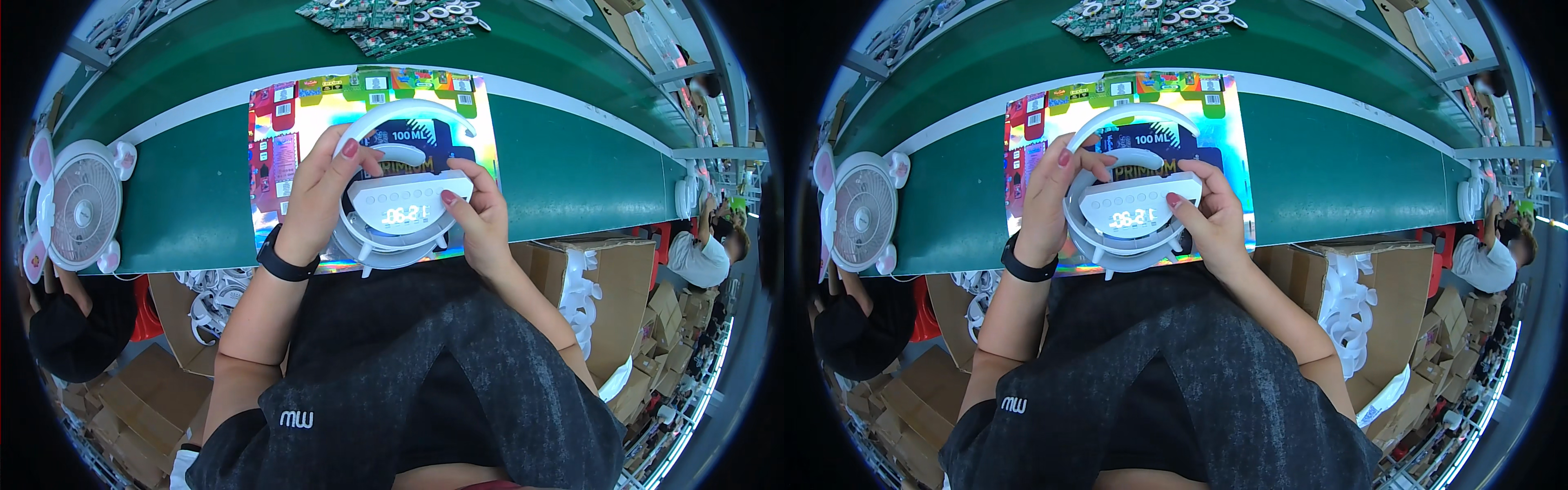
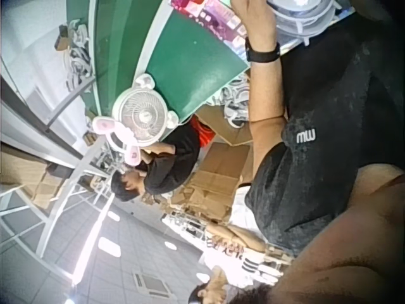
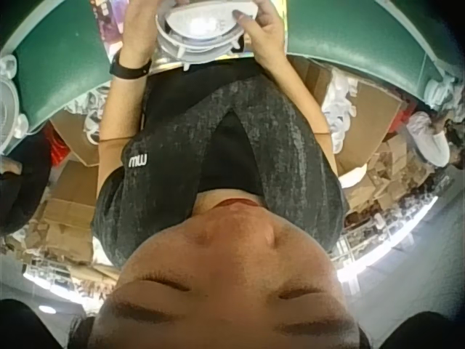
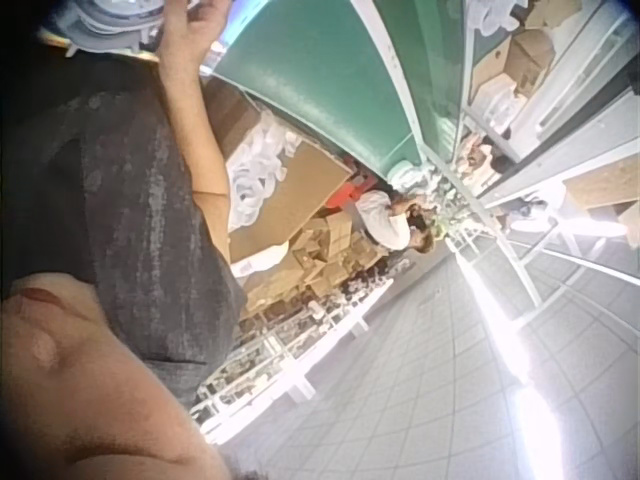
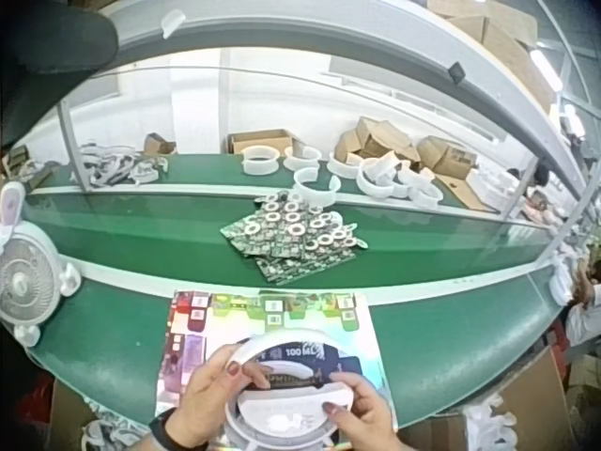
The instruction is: Assembling components of circular LED light fixtures on an assembly line.
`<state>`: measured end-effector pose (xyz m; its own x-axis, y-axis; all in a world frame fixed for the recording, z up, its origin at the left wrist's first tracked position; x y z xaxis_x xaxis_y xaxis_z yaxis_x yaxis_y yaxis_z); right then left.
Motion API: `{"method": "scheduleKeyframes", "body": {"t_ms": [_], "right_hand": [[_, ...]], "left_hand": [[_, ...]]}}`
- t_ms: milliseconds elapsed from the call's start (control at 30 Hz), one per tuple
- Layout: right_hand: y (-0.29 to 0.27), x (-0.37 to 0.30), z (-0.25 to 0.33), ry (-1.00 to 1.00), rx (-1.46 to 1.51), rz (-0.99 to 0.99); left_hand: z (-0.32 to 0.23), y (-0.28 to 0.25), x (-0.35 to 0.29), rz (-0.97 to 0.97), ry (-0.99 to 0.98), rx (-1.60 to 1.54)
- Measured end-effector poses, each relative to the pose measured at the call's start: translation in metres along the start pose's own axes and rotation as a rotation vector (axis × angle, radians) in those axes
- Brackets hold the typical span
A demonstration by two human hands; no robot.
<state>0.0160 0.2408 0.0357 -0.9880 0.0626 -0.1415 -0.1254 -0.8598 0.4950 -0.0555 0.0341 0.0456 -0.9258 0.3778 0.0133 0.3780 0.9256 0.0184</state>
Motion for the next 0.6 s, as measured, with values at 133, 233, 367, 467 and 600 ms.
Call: {"method": "scheduleKeyframes", "body": {"t_ms": [133, 233, 367, 467, 600], "right_hand": [[-0.013, 0.002, -0.003, 0.025, 0.194, -0.051], [-0.027, 0.004, 0.001, 0.188, 0.485, -0.058], [-0.054, 0.008, -0.010, 0.270, 1.053, 0.040], [-0.064, 0.008, -0.019, 0.235, 1.060, 0.007], [-0.062, 0.007, -0.014, 0.234, 1.176, 0.065]], "left_hand": [[-0.015, 0.005, -0.005, -0.043, 0.087, 0.014], [-0.005, 0.002, -0.001, -0.126, 0.042, 0.130], [-0.004, -0.007, -0.007, -0.089, -0.102, 1.119], [0.007, -0.012, -0.011, -0.007, -0.108, 1.239], [0.007, -0.018, -0.011, -0.070, -0.032, 1.152]]}}
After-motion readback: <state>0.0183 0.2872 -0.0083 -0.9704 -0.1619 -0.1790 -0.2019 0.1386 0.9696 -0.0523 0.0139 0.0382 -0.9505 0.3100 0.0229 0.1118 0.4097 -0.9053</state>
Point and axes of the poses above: each hand's wrist, its own x-axis towards the middle knuckle, its own y-axis out of the palm, z = x × y, the point moved 2 cm from there along x, towards the middle knuckle, and after that the axes turned 15 degrees about x, right-handed, at the moved point
